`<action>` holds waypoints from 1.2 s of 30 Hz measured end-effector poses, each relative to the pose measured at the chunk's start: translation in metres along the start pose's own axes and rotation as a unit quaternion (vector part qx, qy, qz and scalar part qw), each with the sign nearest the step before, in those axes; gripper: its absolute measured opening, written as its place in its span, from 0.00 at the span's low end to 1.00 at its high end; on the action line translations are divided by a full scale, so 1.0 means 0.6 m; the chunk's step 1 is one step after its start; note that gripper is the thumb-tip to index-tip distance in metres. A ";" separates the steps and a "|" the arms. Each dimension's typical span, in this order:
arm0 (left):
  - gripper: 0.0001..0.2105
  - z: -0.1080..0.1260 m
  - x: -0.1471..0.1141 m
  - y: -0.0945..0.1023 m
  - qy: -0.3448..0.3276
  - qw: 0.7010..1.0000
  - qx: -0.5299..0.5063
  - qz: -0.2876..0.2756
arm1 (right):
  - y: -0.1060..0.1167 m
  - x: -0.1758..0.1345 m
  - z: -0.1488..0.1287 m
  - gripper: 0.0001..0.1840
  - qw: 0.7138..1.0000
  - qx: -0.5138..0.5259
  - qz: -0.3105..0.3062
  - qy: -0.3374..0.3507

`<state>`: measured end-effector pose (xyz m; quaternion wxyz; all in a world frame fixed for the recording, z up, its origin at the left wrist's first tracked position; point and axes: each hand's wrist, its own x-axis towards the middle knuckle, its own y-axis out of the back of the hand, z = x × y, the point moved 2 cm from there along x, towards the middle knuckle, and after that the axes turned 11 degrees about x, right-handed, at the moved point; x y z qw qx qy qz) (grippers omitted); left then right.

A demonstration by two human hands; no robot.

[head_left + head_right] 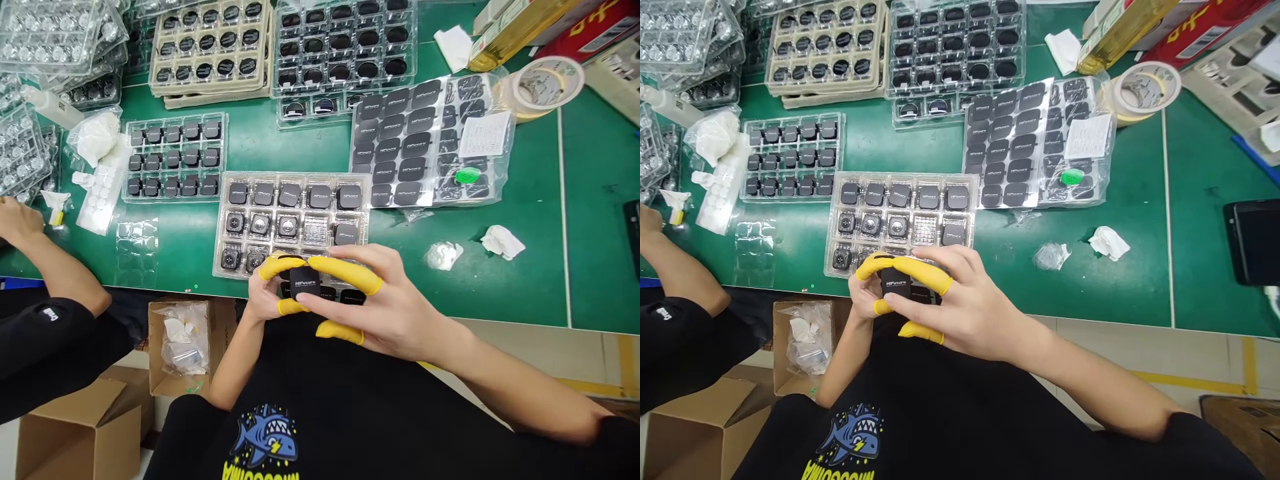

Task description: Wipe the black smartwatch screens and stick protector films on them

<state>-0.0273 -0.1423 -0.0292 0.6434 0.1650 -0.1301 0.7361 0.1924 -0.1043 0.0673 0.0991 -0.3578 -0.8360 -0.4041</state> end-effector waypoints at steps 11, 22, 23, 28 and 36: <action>0.33 0.016 0.001 0.007 0.041 0.999 -0.020 -0.013 | -0.010 0.001 0.019 0.24 0.998 0.036 -0.039 -0.021; 0.34 0.002 -0.010 0.009 0.024 0.999 -0.007 -0.021 | -0.014 0.000 0.062 0.22 0.974 0.186 -0.034 -0.126; 0.33 0.000 -0.011 0.009 0.026 1.000 -0.004 -0.017 | -0.012 0.000 0.061 0.22 0.975 0.173 -0.008 -0.139; 0.32 0.001 -0.009 0.009 0.015 1.000 0.004 -0.018 | 0.005 0.013 0.031 0.18 0.983 0.090 0.059 -0.149; 0.33 0.033 0.006 0.001 -0.063 0.993 0.072 -0.073 | -0.006 0.047 0.014 0.24 0.973 0.093 -0.087 -0.190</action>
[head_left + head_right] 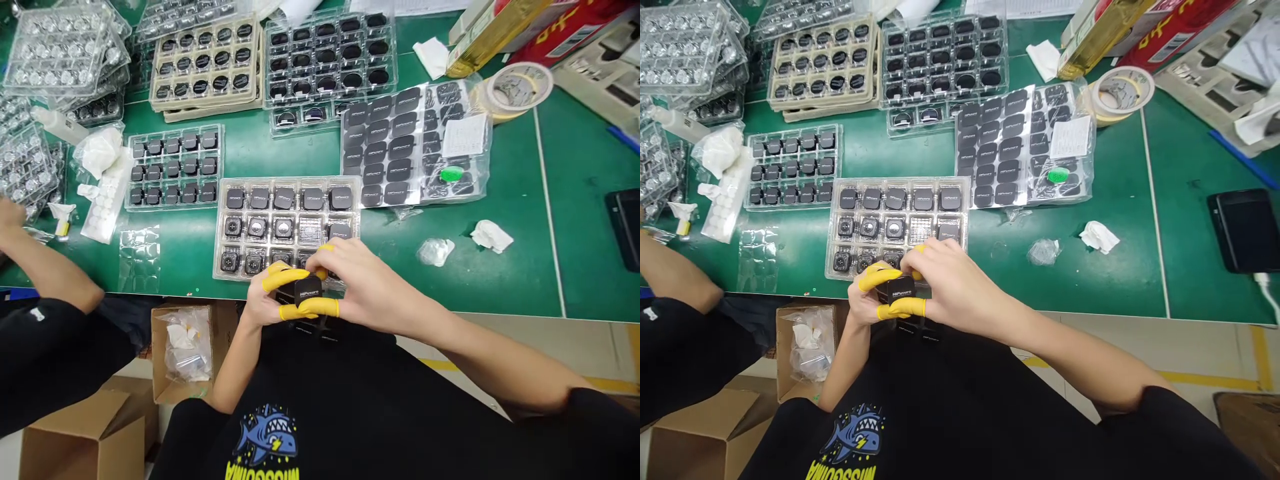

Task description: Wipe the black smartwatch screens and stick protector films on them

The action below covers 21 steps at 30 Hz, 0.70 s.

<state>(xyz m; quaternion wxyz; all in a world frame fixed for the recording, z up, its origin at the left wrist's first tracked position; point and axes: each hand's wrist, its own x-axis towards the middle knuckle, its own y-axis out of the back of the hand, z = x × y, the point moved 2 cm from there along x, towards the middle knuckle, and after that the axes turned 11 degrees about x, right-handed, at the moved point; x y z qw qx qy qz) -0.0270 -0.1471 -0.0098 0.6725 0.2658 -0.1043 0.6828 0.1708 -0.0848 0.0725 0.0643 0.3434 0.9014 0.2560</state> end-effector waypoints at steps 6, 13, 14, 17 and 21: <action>0.27 0.009 -0.006 0.006 0.018 0.999 0.046 -0.018 | -0.025 0.010 0.014 0.24 0.996 0.074 -0.007 -0.046; 0.32 0.008 -0.015 0.004 0.147 0.989 0.014 -0.019 | -0.037 0.011 0.031 0.26 0.950 0.277 0.021 -0.144; 0.31 0.009 -0.018 0.006 0.169 0.986 0.004 -0.013 | -0.030 0.011 0.034 0.25 0.944 0.293 0.038 -0.148; 0.21 0.012 -0.029 0.019 0.192 0.981 -0.009 -0.001 | 0.007 0.016 0.053 0.19 0.951 0.260 0.108 -0.131; 0.13 0.017 -0.042 0.045 0.146 0.989 0.005 0.000 | 0.041 0.040 0.108 0.10 0.979 0.039 0.166 -0.109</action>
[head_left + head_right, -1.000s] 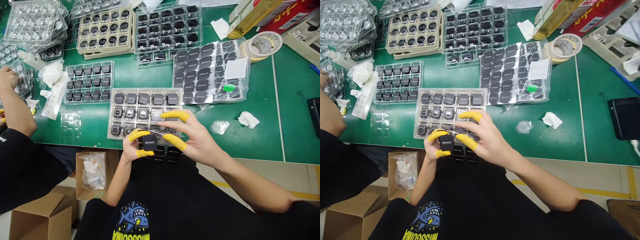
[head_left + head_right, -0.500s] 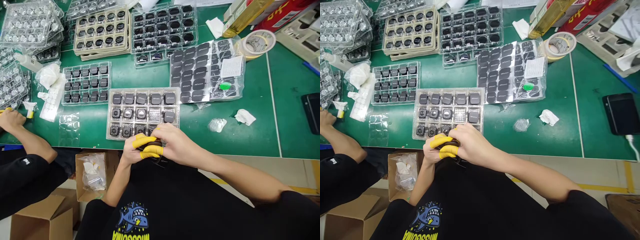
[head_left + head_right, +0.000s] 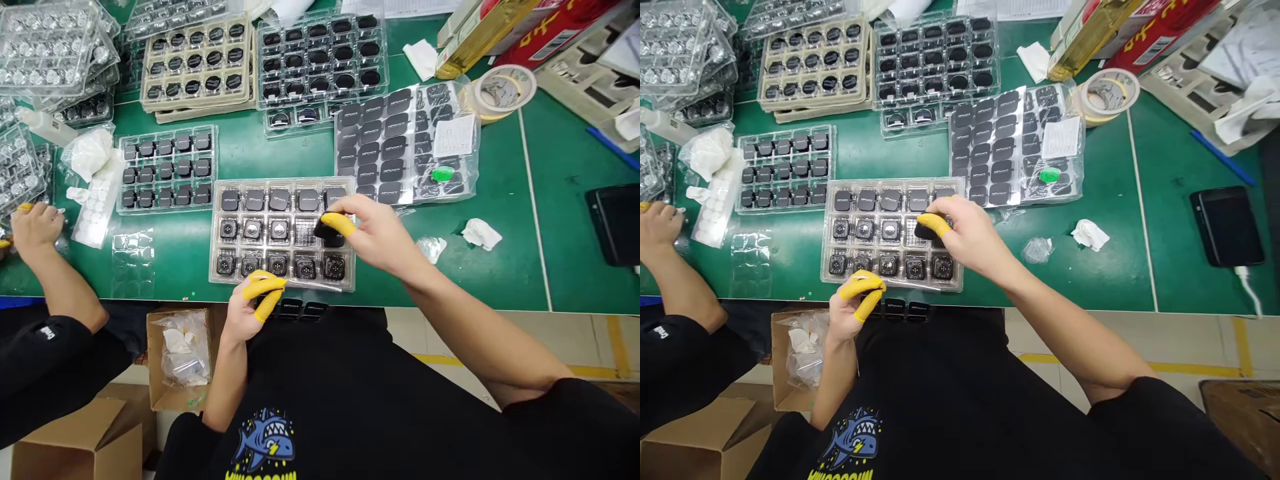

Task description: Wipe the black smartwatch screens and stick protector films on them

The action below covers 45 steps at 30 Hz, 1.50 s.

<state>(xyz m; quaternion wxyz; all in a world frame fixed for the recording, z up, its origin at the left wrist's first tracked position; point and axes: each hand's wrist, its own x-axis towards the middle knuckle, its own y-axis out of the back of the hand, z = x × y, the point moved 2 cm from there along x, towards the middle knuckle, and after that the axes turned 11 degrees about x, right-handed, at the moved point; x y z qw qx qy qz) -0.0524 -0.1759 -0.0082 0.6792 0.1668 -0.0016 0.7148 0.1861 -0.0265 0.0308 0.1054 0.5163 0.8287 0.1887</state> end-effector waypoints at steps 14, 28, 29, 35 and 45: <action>0.12 -0.017 -0.040 0.030 0.054 0.998 -0.006 0.031 | -0.052 0.027 0.055 0.14 0.957 -0.279 0.057 0.054; 0.07 -0.017 -0.033 0.046 0.062 0.997 0.027 0.037 | -0.130 0.088 -0.055 0.14 0.912 -0.340 -0.225 0.037; 0.06 -0.018 -0.034 0.046 0.062 0.997 0.029 0.039 | -0.129 0.090 -0.057 0.14 0.910 -0.343 -0.230 0.033; 0.06 -0.023 -0.033 0.049 0.068 0.996 0.041 0.050 | -0.125 0.091 -0.069 0.20 0.901 -0.348 -0.257 0.022; 0.06 -0.031 -0.035 0.053 0.101 0.992 0.059 0.056 | -0.124 0.087 -0.075 0.22 0.885 -0.372 -0.278 0.015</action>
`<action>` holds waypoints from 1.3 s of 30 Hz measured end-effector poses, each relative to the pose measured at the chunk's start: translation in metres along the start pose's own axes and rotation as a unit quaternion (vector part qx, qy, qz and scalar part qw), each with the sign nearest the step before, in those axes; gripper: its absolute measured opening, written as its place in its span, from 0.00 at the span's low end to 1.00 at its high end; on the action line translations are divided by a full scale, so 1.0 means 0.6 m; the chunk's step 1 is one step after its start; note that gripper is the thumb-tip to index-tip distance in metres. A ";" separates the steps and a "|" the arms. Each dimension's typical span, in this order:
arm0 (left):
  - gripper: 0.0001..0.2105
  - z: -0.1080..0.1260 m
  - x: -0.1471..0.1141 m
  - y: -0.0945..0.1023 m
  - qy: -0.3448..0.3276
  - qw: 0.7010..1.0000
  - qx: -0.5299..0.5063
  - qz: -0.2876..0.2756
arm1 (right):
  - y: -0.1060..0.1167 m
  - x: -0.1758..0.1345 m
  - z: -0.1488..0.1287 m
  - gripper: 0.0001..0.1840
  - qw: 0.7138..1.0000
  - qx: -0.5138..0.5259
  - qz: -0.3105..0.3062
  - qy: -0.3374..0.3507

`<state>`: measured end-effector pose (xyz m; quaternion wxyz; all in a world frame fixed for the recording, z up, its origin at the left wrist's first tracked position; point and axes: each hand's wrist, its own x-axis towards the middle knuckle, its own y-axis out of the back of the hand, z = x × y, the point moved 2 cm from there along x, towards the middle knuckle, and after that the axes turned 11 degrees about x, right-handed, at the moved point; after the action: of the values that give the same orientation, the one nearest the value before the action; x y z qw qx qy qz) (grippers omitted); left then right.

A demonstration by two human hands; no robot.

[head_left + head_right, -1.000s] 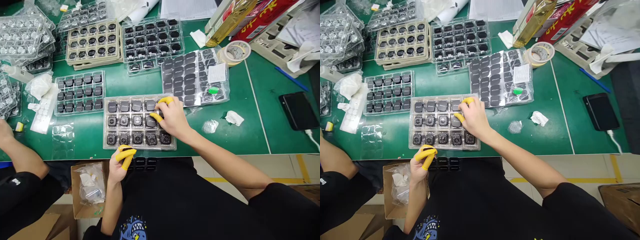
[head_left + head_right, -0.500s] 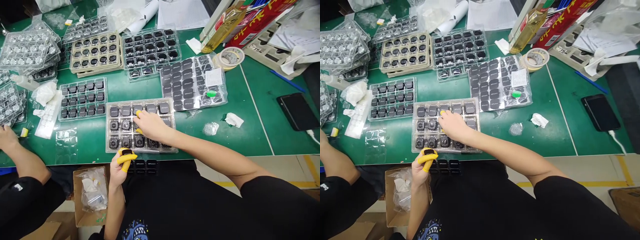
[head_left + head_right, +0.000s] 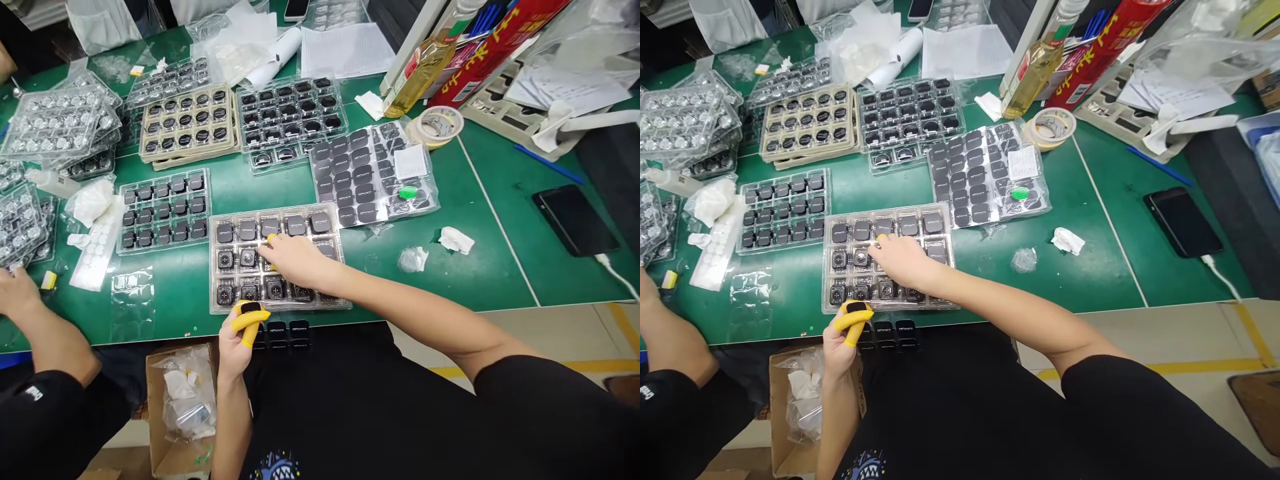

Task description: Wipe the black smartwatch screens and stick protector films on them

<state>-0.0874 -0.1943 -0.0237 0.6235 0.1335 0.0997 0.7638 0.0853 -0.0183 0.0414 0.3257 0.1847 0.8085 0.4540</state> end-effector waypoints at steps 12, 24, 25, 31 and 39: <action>0.09 0.005 -0.001 -0.003 0.021 1.000 0.008 0.009 | 0.024 0.018 0.009 0.24 0.997 -0.044 -0.042 0.052; 0.11 0.007 -0.004 -0.008 0.041 0.999 -0.013 0.016 | 0.015 0.029 0.025 0.22 0.991 -0.077 -0.038 0.098; 0.11 0.007 -0.004 -0.009 0.043 0.999 -0.014 0.016 | 0.012 0.030 0.025 0.21 0.992 -0.078 -0.035 0.095; 0.12 0.009 -0.005 -0.010 0.040 0.999 0.006 0.006 | -0.003 0.013 0.013 0.19 0.994 -0.079 0.003 0.081; 0.13 0.025 -0.006 -0.028 0.064 0.995 0.077 0.026 | -0.046 -0.012 0.071 0.24 0.989 0.068 0.116 0.064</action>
<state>-0.0664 -0.1945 -0.0154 0.5840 0.1343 0.1941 0.7767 0.1199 -0.0108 0.0046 0.2050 0.2693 0.8298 0.4438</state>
